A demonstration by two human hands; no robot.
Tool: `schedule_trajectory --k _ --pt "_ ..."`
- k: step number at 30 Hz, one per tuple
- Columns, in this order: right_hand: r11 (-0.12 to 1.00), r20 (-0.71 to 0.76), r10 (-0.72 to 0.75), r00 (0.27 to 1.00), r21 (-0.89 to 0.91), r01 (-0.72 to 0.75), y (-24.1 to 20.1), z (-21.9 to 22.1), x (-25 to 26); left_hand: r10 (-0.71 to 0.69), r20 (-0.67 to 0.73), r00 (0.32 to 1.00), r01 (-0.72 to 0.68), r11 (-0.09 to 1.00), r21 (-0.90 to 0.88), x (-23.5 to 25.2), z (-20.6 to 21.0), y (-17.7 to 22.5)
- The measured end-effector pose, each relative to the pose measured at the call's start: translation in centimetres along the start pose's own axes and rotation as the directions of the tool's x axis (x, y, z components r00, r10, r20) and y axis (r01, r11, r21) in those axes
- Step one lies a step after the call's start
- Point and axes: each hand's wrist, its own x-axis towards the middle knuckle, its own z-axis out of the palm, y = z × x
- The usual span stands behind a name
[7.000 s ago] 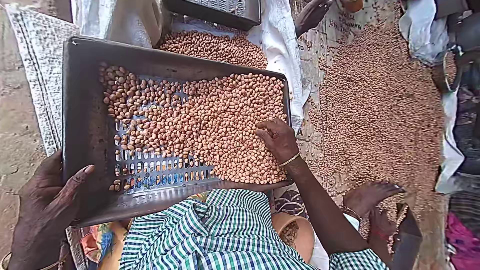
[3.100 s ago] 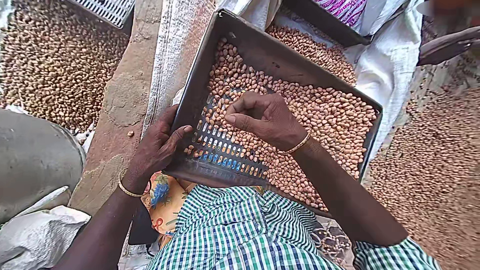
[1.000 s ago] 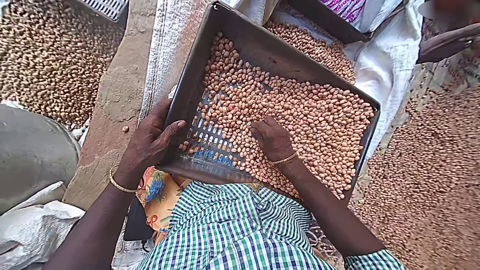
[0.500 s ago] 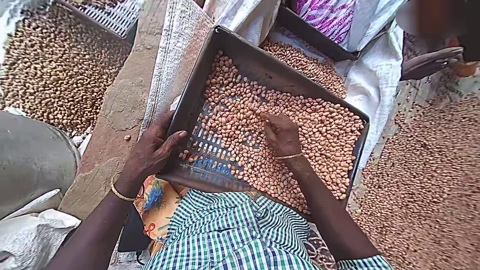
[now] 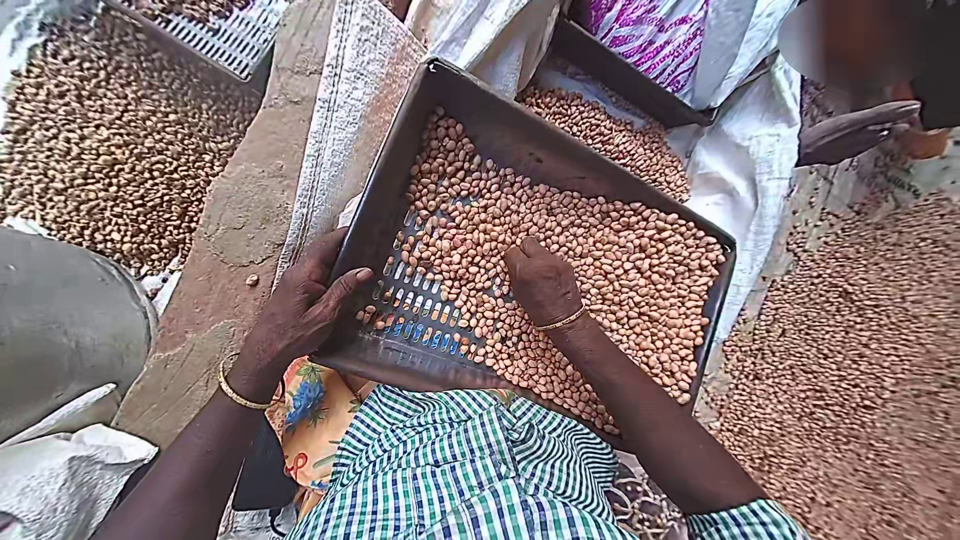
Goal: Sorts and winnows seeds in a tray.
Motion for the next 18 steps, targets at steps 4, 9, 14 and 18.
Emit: schedule_trajectory --k 4,9,14,18 --pt "0.652 -0.04 0.306 0.951 0.736 -0.179 2.8 -1.0 -0.4 -0.003 0.007 1.0 0.003 0.999 -0.043 0.0 0.0 -0.1" --pt "-0.012 0.101 0.281 0.955 0.995 -0.102 4.6 -1.3 0.1 -0.009 0.019 1.0 0.009 0.999 -0.039 0.2 0.0 0.0" --pt "0.818 0.062 0.305 0.95 0.493 -0.295 2.6 -1.9 2.7 -0.008 0.001 1.0 0.008 1.0 -0.014 0.0 -0.1 0.1" --pt "0.978 0.057 0.182 0.982 0.092 -0.187 1.5 -0.7 2.7 -0.004 0.012 1.0 0.004 1.0 -0.001 0.1 0.0 0.0"
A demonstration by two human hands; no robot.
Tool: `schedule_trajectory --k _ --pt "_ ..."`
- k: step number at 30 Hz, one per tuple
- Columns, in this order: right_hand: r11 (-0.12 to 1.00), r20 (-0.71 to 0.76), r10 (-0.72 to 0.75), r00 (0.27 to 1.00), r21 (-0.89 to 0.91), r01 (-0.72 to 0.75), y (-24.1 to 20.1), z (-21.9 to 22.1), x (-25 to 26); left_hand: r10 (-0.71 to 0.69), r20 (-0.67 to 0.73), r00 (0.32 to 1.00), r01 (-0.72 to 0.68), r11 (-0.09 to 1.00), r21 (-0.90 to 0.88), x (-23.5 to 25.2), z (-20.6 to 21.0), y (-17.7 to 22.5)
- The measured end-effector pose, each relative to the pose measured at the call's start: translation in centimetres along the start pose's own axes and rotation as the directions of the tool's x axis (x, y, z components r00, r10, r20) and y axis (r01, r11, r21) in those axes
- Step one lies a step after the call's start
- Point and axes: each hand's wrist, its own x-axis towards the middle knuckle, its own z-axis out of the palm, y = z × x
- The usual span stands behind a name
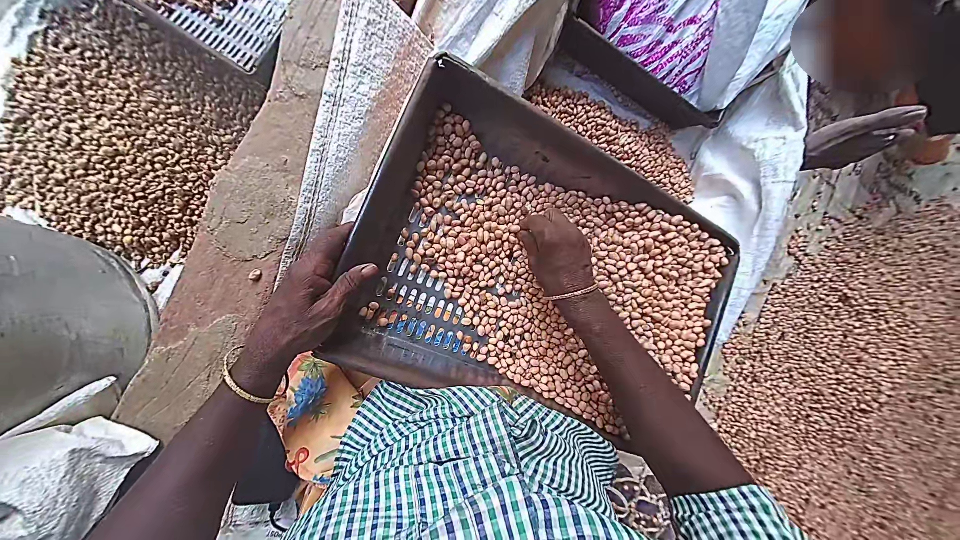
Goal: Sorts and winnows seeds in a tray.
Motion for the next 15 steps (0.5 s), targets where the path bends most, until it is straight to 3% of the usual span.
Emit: schedule_trajectory --k 3,5,7,9,10,11,13,15 --pt "0.987 0.211 0.118 0.97 -0.129 -0.092 -1.3 -1.3 1.2 0.003 0.002 1.0 -0.003 1.0 -0.002 0.0 0.0 -0.1" --pt "0.988 0.348 0.152 0.925 -0.054 -0.141 -1.2 -3.5 2.6 0.007 -0.003 1.0 -0.007 1.0 -0.007 0.0 0.1 0.0" --pt "0.94 0.245 0.027 0.969 0.323 -0.108 -1.0 -5.4 3.4 0.002 -0.013 1.0 -0.002 1.0 -0.024 0.0 0.0 0.0" --pt "0.612 0.034 -0.046 0.998 0.791 0.001 -1.4 -5.7 4.0 -0.003 -0.005 1.0 0.002 1.0 -0.028 -0.1 0.1 -0.2" --pt "0.582 -0.05 -0.045 0.998 0.81 0.067 -1.3 -5.6 4.2 -0.004 0.001 1.0 0.004 1.0 -0.024 -0.1 0.1 -0.2" --pt "0.705 -0.123 -0.043 0.991 0.7 0.117 -0.7 -5.3 4.2 0.0 0.003 1.0 0.0 1.0 -0.019 -0.1 0.1 -0.2" --pt "0.933 -0.12 -0.08 0.99 0.34 0.116 0.7 -4.3 3.7 0.018 -0.006 1.0 -0.018 1.0 -0.006 0.1 0.0 -0.3" --pt "0.982 -0.058 -0.101 0.993 0.153 0.108 1.4 -2.6 2.7 0.01 0.001 1.0 -0.01 1.0 -0.002 0.0 0.0 -0.2"
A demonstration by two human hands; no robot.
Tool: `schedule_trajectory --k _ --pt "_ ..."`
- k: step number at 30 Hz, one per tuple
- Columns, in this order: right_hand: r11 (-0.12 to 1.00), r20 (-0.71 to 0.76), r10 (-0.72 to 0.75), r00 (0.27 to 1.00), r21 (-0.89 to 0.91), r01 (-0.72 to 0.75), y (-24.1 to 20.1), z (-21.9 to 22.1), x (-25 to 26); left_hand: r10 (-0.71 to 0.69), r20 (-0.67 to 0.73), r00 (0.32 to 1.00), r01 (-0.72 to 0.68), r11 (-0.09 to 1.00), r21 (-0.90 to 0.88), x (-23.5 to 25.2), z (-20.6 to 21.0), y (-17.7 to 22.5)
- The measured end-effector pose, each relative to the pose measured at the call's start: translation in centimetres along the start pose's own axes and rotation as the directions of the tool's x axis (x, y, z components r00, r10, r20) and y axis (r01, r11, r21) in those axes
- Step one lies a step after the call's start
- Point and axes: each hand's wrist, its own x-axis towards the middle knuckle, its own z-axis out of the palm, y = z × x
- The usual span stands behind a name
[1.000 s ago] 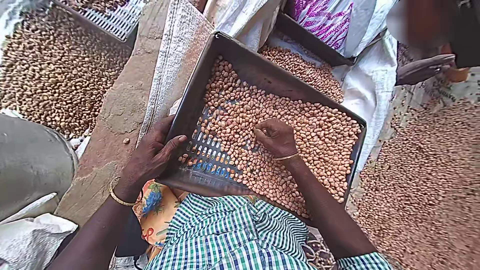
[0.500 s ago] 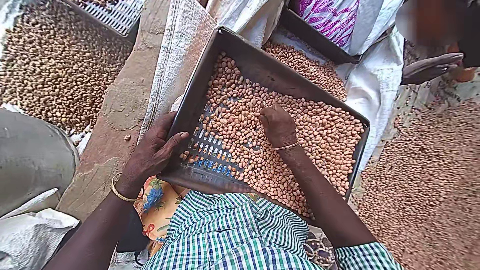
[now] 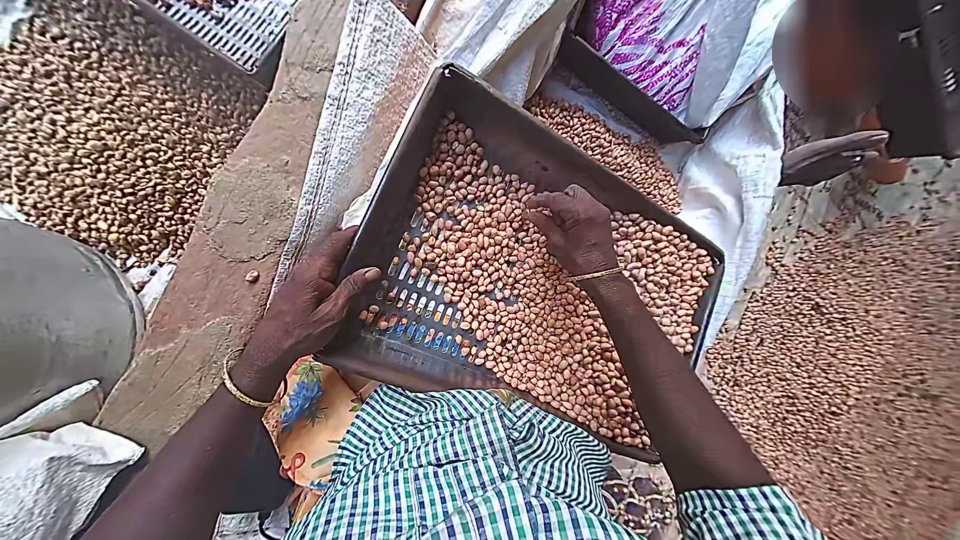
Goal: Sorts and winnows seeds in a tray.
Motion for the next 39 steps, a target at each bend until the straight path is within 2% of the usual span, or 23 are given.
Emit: schedule_trajectory --k 2,4,5,6,7,8,9,11,12,14,16,18,19,20,21,22,24,26,27,29,31,35,39 --pt "1.0 0.042 -0.007 0.999 -0.01 0.007 0.7 1.0 -0.4 -0.027 0.009 1.0 0.027 1.0 0.008 0.0 0.1 0.3" --pt "0.979 -0.051 0.018 0.999 0.204 -0.007 1.5 1.2 -0.5 -0.045 0.008 0.999 0.045 0.999 -0.004 0.1 0.1 0.5" --pt "0.879 -0.088 0.092 0.992 0.475 -0.04 1.6 1.3 -0.7 -0.05 0.007 0.999 0.05 0.999 -0.015 0.0 0.0 0.5" --pt "0.645 -0.06 0.194 0.979 0.76 -0.081 1.3 1.3 -1.1 -0.05 0.005 0.999 0.05 0.998 -0.023 0.0 -0.1 0.5" --pt "0.409 0.029 0.251 0.968 0.903 -0.133 0.7 1.1 -2.0 -0.049 0.004 0.999 0.049 0.998 -0.032 -0.1 -0.1 0.4" --pt "0.287 0.121 0.255 0.959 0.938 -0.195 0.2 1.1 -3.4 -0.044 0.01 0.999 0.044 0.998 -0.042 -0.1 0.0 0.4" --pt "0.284 0.197 0.246 0.949 0.922 -0.264 -0.4 1.2 -4.8 -0.038 0.013 0.999 0.039 0.998 -0.044 -0.1 0.0 0.4" --pt "0.591 0.258 0.26 0.93 0.72 -0.365 -2.3 1.8 -7.2 -0.038 0.007 0.999 0.038 0.999 -0.03 -0.1 0.0 0.6" --pt "0.797 0.246 0.223 0.943 0.511 -0.322 -3.4 2.2 -8.1 -0.041 0.008 0.999 0.041 0.999 -0.026 -0.1 0.0 0.7" --pt "0.979 0.15 0.069 0.986 0.178 -0.096 -4.6 3.7 -9.2 -0.04 0.009 0.999 0.04 0.999 -0.026 -0.2 0.0 0.8" --pt "0.994 0.091 -0.051 0.995 0.104 0.041 -4.7 4.7 -9.4 -0.023 0.015 1.0 0.023 1.0 -0.019 -0.1 0.0 0.7" --pt "0.942 0.085 -0.001 0.996 0.333 -0.028 -4.4 4.1 -8.8 -0.015 0.02 1.0 0.016 1.0 -0.018 0.0 -0.1 0.8" --pt "0.8 0.123 0.103 0.987 0.579 -0.155 -3.9 3.8 -8.4 -0.013 0.023 1.0 0.014 1.0 -0.027 0.0 -0.1 0.7" --pt "0.571 0.193 0.181 0.964 0.778 -0.262 -3.5 3.7 -7.8 -0.012 0.022 1.0 0.013 0.999 -0.04 0.0 -0.1 0.7" --pt "0.426 0.251 0.199 0.947 0.848 -0.314 -3.3 3.6 -7.1 -0.012 0.021 1.0 0.014 0.999 -0.051 -0.1 -0.1 0.6" --pt "0.405 0.262 0.202 0.944 0.855 -0.324 -3.6 3.9 -6.4 -0.012 0.024 1.0 0.013 0.999 -0.053 -0.1 0.0 0.6" --pt "0.637 0.215 0.156 0.964 0.724 -0.264 -5.4 4.5 -4.8 -0.005 0.024 1.0 0.006 0.999 -0.042 0.0 0.0 0.6" --pt "0.907 0.109 0.005 0.994 0.418 -0.05 -7.3 5.8 -3.9 -0.019 0.021 1.0 0.02 1.0 -0.017 -0.1 -0.1 0.6" --pt "0.959 0.049 -0.085 0.995 0.274 0.068 -7.9 6.7 -3.6 -0.026 0.016 1.0 0.026 1.0 -0.006 -0.1 -0.1 0.7" --pt "0.977 0.016 -0.189 0.982 0.1 0.186 -8.2 8.0 -3.5 -0.026 0.015 1.0 0.026 1.0 0.004 -0.1 -0.1 0.6" --pt "0.983 0.113 -0.181 0.977 0.052 0.176 -8.3 7.6 -3.3 -0.015 0.016 1.0 0.015 1.0 0.001 0.0 0.1 0.6" --pt "0.961 0.125 -0.229 0.965 0.187 0.204 -8.7 4.5 0.3 -0.01 -0.005 1.0 0.01 0.999 0.044 0.1 0.1 0.5" --pt "0.788 -0.026 -0.48 0.877 0.427 0.444 -17.3 -0.2 6.5 -0.011 0.006 1.0 0.011 1.0 0.023 0.1 0.2 0.2"
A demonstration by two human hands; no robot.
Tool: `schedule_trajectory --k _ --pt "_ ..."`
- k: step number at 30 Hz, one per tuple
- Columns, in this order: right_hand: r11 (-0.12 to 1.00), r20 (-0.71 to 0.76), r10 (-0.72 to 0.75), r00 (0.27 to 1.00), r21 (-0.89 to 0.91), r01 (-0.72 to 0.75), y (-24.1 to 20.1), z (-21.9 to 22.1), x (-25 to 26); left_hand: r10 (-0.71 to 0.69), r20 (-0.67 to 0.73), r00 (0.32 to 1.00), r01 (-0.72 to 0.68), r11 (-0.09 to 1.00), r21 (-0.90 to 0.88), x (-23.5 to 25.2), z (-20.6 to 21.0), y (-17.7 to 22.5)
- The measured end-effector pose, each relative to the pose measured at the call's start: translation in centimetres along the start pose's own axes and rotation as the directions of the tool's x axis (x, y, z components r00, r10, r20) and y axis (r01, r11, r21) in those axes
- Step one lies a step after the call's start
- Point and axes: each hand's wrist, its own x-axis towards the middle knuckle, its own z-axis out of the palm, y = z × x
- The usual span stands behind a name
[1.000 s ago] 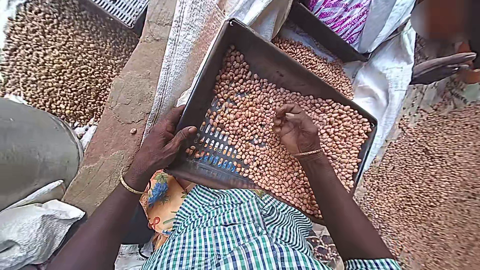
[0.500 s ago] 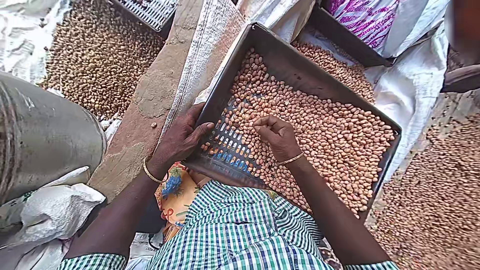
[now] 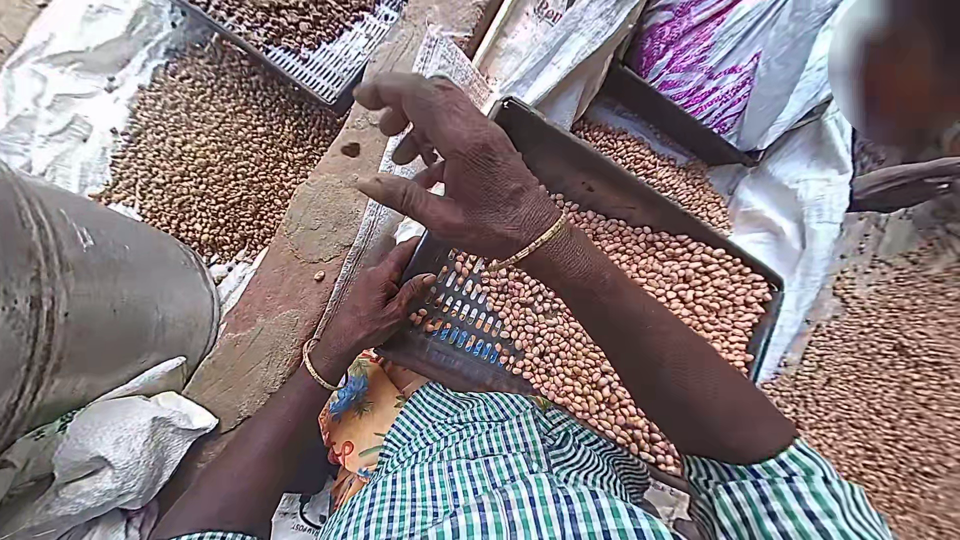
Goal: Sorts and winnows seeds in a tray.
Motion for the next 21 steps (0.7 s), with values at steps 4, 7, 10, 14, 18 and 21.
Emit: schedule_trajectory --k 4,7,10,14,18,21 --pt "0.993 -0.236 0.057 0.97 -0.085 -0.079 4.7 -3.9 0.0 0.015 -0.031 0.999 -0.013 0.998 0.054 -0.2 -0.2 -0.6" --pt "0.953 -0.194 0.18 0.964 -0.209 -0.22 11.5 -4.7 -6.1 0.03 -0.044 0.999 -0.026 0.995 0.101 -0.2 0.2 -1.1" --pt "0.954 -0.067 0.18 0.981 -0.233 -0.191 14.4 -2.1 -7.3 0.061 -0.058 0.996 -0.055 0.994 0.096 -0.1 0.4 -1.1" --pt "0.917 -0.053 0.157 0.986 -0.362 -0.165 13.6 3.3 -6.7 0.088 -0.076 0.993 -0.084 0.995 0.052 -0.3 0.3 -0.9" --pt "0.926 0.272 0.004 0.962 -0.364 0.099 9.4 5.1 -13.9 0.08 -0.074 0.994 -0.078 0.996 0.04 -0.2 0.4 -0.5" --pt "0.963 0.493 -0.09 0.865 -0.179 0.201 7.7 2.1 -20.0 0.08 -0.072 0.994 -0.078 0.996 0.033 -0.2 0.4 -0.5"
